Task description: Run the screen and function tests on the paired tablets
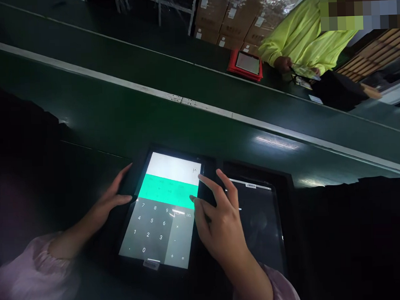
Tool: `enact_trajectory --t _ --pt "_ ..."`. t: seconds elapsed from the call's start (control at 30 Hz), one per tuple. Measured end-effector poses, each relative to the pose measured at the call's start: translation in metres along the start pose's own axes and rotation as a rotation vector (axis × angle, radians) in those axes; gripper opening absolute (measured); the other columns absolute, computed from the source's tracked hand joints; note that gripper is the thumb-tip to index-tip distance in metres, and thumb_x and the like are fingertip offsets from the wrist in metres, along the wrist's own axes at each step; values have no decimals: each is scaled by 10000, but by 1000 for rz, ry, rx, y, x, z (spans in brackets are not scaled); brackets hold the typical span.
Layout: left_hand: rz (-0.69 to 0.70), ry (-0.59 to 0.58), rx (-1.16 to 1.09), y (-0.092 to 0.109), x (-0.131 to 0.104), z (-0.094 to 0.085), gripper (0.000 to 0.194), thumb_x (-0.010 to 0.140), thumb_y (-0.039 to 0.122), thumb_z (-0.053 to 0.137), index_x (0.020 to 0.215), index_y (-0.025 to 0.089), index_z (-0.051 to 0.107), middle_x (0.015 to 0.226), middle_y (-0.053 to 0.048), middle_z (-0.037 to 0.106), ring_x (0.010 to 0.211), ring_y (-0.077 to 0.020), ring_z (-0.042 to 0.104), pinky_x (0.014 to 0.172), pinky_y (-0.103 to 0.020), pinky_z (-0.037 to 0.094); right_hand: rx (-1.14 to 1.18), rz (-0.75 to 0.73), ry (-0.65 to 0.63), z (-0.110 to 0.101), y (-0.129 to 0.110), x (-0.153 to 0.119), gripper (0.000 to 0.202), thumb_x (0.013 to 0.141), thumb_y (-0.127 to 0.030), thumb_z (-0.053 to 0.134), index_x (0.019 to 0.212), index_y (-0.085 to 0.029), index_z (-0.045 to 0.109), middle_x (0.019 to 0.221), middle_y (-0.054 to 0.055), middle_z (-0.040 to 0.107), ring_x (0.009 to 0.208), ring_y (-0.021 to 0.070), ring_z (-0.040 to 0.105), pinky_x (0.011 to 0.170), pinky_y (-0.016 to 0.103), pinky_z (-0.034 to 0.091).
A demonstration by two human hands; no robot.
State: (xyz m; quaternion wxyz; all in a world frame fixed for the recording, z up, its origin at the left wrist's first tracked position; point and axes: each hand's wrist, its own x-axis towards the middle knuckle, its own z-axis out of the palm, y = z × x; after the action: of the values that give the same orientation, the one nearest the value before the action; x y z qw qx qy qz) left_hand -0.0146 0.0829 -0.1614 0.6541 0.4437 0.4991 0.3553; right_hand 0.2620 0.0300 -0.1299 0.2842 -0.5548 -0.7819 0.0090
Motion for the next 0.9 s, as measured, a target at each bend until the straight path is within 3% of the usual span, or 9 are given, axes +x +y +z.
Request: enact_trajectory --t 0.1,0.23,0.4,0.57,0.67,0.77,0.9 --pt "-23 8 81 6 -2 2 886 802 389 729 1613 312 380 1638 -40 453 1500 -399 405 1175 -467 435 15 2 15 -3 -3 -2 251 987 -170 569 944 -216 812 1322 125 644 1464 389 411 1065 655 527" --pt "-6 27 232 16 -7 7 936 785 372 750 1627 279 350 1716 -33 307 1590 -382 212 1248 -438 332 95 -118 -86 3 -21 0 259 994 -193 577 1127 -254 791 1471 126 530 1522 380 321 1057 605 561" --pt "-55 36 184 21 -6 14 954 786 415 744 1628 262 321 1686 -70 367 1555 -387 308 1227 -451 362 70 -195 -222 11 -37 3 336 1011 -216 555 1297 -286 717 1590 129 430 1573 449 159 1054 738 498" --pt "-1 95 309 16 0 15 1085 709 441 811 1631 208 287 1681 -140 349 1538 -419 323 1246 -484 317 157 -80 -55 -6 -23 5 286 998 -161 534 1082 -226 799 1489 112 557 1538 388 299 1091 620 519" --pt "-71 56 258 17 0 12 1074 727 463 806 1639 240 283 1636 -139 426 1451 -430 455 1180 -502 412 103 8 48 -16 -5 3 286 978 -157 545 920 -224 817 1372 103 642 1479 384 401 1099 642 492" --pt "-117 49 129 16 -1 9 962 778 472 771 1621 310 335 1569 -92 528 1338 -404 579 1063 -474 522 67 35 32 -15 7 0 274 980 -190 555 921 -233 819 1385 100 636 1467 398 412 1073 666 499" --pt "-92 69 74 12 -1 8 894 783 479 773 1586 317 416 1546 -69 563 1364 -399 564 1068 -459 527 67 24 -31 -3 4 -2 269 999 -203 544 1024 -219 811 1429 123 599 1506 411 349 1098 690 478"
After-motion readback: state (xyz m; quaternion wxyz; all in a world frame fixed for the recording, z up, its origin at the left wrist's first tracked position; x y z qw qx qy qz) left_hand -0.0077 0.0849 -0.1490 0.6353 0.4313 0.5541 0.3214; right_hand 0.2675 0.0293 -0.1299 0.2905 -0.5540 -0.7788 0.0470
